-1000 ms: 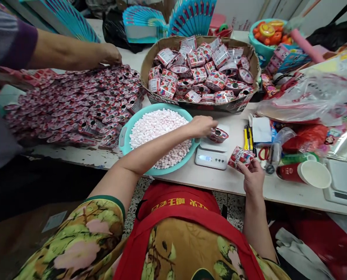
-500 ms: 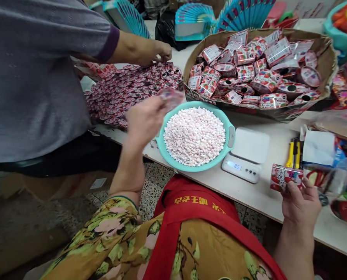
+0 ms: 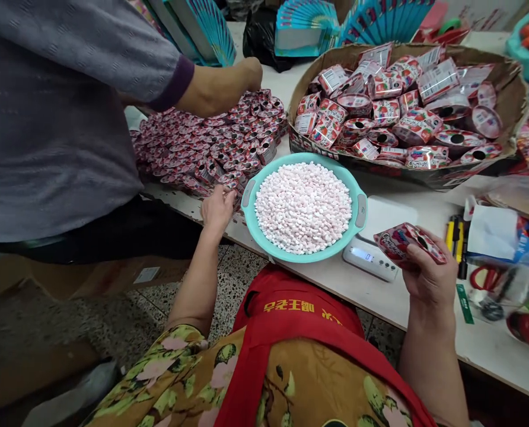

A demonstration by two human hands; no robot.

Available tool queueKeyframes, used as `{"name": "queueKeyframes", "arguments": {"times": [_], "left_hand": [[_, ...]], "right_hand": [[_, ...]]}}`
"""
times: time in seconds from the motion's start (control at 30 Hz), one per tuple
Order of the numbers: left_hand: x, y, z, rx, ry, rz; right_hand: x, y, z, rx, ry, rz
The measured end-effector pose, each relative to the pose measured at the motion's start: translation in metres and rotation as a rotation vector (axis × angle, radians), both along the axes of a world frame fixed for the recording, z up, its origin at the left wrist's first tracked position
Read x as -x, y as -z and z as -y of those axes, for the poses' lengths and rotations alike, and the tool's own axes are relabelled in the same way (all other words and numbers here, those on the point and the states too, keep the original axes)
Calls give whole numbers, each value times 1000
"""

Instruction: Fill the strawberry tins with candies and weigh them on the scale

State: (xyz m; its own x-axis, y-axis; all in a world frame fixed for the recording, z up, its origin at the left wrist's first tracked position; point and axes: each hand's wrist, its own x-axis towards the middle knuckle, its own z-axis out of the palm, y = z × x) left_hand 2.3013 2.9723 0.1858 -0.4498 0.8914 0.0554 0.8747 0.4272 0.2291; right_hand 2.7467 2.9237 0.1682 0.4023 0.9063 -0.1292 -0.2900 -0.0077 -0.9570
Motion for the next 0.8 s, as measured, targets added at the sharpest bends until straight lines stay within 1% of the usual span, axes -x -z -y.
{"name": "queueKeyframes", "arguments": {"times": [0.03,0.07,0.1,0.17,0.2,0.23,0.27,0.33,0.4,0.47,0.53,0.6,0.67,0.73,0.8], "left_hand": [[-13,-5,-4,-73,53,38],[-27,-9,-9,-127,141,83],[-43,-11,-15,-149,260,128],[-77,-10,-28,-121,490,186],[-92,-9,-34,-94,564,190],[-106,-8,-38,-68,607,179],[-118,-7,-41,-48,625,159],[-137,-7,-42,-27,615,121],[-147,-9,-41,-31,598,111],[-152,-9,-41,-58,576,133],[-152,-7,-44,-104,538,207],[-151,-4,-51,-164,464,368],[-148,-5,-57,-227,356,623],[-148,-12,-61,-270,256,911],[-150,-28,-60,-308,214,1160]], "right_hand": [[8,-5,-4,-2,-36,18],[17,-10,-8,-8,-73,37],[25,-15,-13,-17,-110,61],[41,-23,-21,-46,-191,134],[48,-27,-24,-63,-228,179],[56,-31,-26,-78,-261,224],[62,-34,-28,-85,-292,262],[73,-40,-31,-82,-350,314],[81,-43,-32,-74,-402,341],[87,-44,-32,-80,-438,360],[91,-44,-33,-90,-452,377],[93,-46,-33,-102,-457,403],[95,-49,-33,-113,-461,447],[98,-55,-34,-121,-472,494],[103,-61,-37,-132,-490,538]]}}
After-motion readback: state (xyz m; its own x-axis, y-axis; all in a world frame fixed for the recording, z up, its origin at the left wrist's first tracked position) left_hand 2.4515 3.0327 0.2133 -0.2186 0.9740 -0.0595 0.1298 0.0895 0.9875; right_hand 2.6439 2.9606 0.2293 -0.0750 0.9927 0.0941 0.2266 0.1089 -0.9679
